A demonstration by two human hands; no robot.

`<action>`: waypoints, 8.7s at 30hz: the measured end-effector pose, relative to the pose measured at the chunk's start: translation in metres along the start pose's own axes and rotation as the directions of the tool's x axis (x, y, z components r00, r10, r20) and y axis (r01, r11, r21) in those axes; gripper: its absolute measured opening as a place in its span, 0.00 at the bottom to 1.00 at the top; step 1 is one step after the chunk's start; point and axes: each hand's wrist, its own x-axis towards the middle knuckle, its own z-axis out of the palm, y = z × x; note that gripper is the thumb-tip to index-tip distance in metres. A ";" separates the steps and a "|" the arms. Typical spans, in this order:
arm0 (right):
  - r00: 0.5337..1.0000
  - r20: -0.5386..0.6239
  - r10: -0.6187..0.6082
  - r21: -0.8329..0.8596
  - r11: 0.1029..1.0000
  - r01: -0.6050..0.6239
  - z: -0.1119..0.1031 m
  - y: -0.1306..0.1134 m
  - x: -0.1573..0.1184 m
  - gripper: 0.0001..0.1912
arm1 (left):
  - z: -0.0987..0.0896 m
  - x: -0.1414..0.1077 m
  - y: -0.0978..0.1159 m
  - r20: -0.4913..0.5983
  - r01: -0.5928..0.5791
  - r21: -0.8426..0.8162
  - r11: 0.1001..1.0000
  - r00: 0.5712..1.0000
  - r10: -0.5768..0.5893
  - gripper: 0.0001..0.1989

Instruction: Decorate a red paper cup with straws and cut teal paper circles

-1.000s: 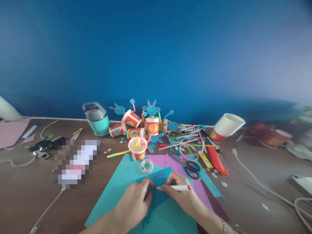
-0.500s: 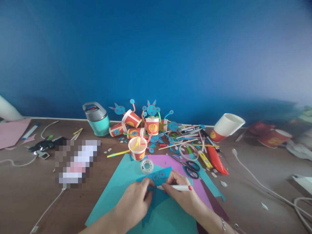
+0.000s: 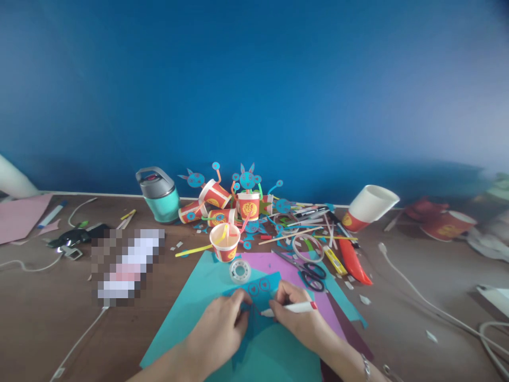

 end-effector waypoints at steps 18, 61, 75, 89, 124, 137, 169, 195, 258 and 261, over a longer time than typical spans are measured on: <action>0.993 0.086 0.075 -0.005 0.997 -0.075 -0.004 -0.011 -0.003 0.11 | 0.002 -0.001 -0.001 -0.011 0.001 -0.010 1.000 1.000 -0.002 0.11; 0.999 0.020 0.030 0.033 0.999 -0.031 -0.007 0.004 0.001 0.13 | 0.000 -0.001 0.000 -0.014 -0.005 -0.011 1.000 1.000 0.005 0.12; 0.998 -0.044 0.037 0.114 0.993 -0.032 -0.006 0.009 0.003 0.14 | 0.003 0.000 -0.004 -0.024 -0.014 -0.008 1.000 1.000 0.014 0.12; 0.998 -0.051 0.022 0.087 0.996 -0.018 -0.008 0.005 0.003 0.15 | 0.002 -0.001 -0.002 -0.019 -0.002 -0.003 1.000 1.000 0.002 0.11; 0.996 -0.078 0.030 -0.015 0.999 -0.031 -0.009 0.007 0.005 0.09 | 0.001 0.000 -0.003 -0.009 -0.015 -0.005 1.000 1.000 0.015 0.12; 0.995 0.033 0.090 0.078 0.993 -0.093 -0.012 -0.003 0.002 0.08 | 0.003 0.000 -0.004 -0.012 -0.021 0.004 1.000 1.000 0.021 0.12; 0.994 0.110 0.023 0.002 1.000 -0.023 -0.004 -0.006 -0.003 0.12 | 0.001 -0.001 -0.001 -0.016 -0.021 -0.021 1.000 1.000 0.021 0.12; 0.999 0.050 -0.010 -0.049 0.999 0.012 0.001 -0.001 -0.003 0.14 | 0.002 0.000 -0.002 -0.018 -0.003 -0.026 1.000 1.000 0.003 0.12; 0.998 0.047 0.033 0.044 0.998 -0.035 -0.011 -0.004 0.000 0.11 | 0.002 0.002 -0.004 -0.020 -0.016 -0.018 1.000 1.000 0.016 0.12; 0.999 0.041 0.026 0.024 0.999 -0.027 -0.011 -0.003 0.001 0.11 | 0.001 0.001 -0.003 -0.012 -0.008 -0.020 1.000 1.000 0.008 0.12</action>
